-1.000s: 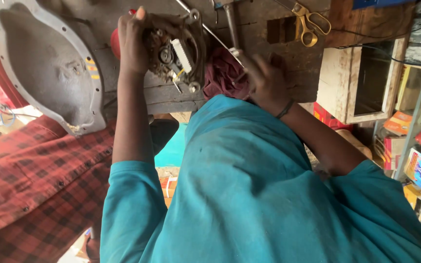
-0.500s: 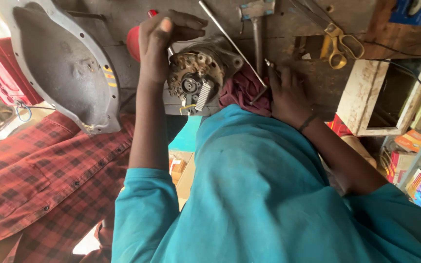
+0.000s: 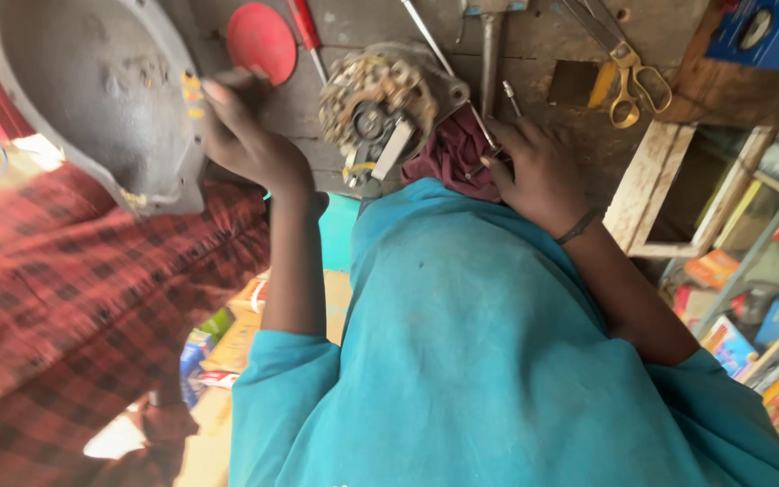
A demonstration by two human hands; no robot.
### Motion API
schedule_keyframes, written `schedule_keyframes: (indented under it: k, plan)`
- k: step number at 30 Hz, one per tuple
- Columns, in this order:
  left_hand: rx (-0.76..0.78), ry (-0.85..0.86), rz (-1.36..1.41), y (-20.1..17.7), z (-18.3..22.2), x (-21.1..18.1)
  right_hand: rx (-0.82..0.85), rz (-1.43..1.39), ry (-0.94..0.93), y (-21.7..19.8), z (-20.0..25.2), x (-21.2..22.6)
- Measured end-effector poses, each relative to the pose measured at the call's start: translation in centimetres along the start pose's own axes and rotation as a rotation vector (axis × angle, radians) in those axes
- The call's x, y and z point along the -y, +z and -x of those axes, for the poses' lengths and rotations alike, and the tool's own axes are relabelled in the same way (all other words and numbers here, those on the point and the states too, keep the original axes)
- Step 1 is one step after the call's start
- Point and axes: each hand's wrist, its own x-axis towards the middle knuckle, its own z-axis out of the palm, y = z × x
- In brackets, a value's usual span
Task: The recorder is disassembling and repairing an automotive alternator on a workbench.
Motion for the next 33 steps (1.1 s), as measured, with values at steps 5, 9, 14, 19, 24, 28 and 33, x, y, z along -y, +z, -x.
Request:
schedule_keyframes:
  k: [5, 9, 14, 19, 24, 28, 33]
  plan:
    - [0.209, 0.114, -0.204, -3.8, 8.0, -1.2, -0.157, -0.337, -0.153, -1.7, -0.9, 4.7]
    - [0.308, 0.154, -0.318, -3.0, 10.8, -3.8, -0.350, -0.326, -0.470, -4.9, -2.2, 10.2]
    - [0.241, 0.204, -0.382, -3.1, 11.8, -3.5, -0.358, -0.224, -0.637, -2.2, -3.9, 8.9]
    - [0.207, 0.317, -0.345, -2.4, 12.4, -4.5, -0.470, -0.213, -0.570, 0.3, -4.8, 6.8]
    - [0.302, 0.347, -0.304, -1.2, 13.3, -4.4, -0.492, -0.291, -0.519, 0.0, -4.5, 7.8]
    - [0.336, 0.359, -0.305, -1.3, 13.1, -4.5, -0.484, -0.301, -0.572, -0.1, -3.9, 8.3]
    - [0.399, 0.305, -0.218, -1.2, 13.1, -3.7, -0.564, 0.021, -0.706, -1.2, -3.3, 10.4]
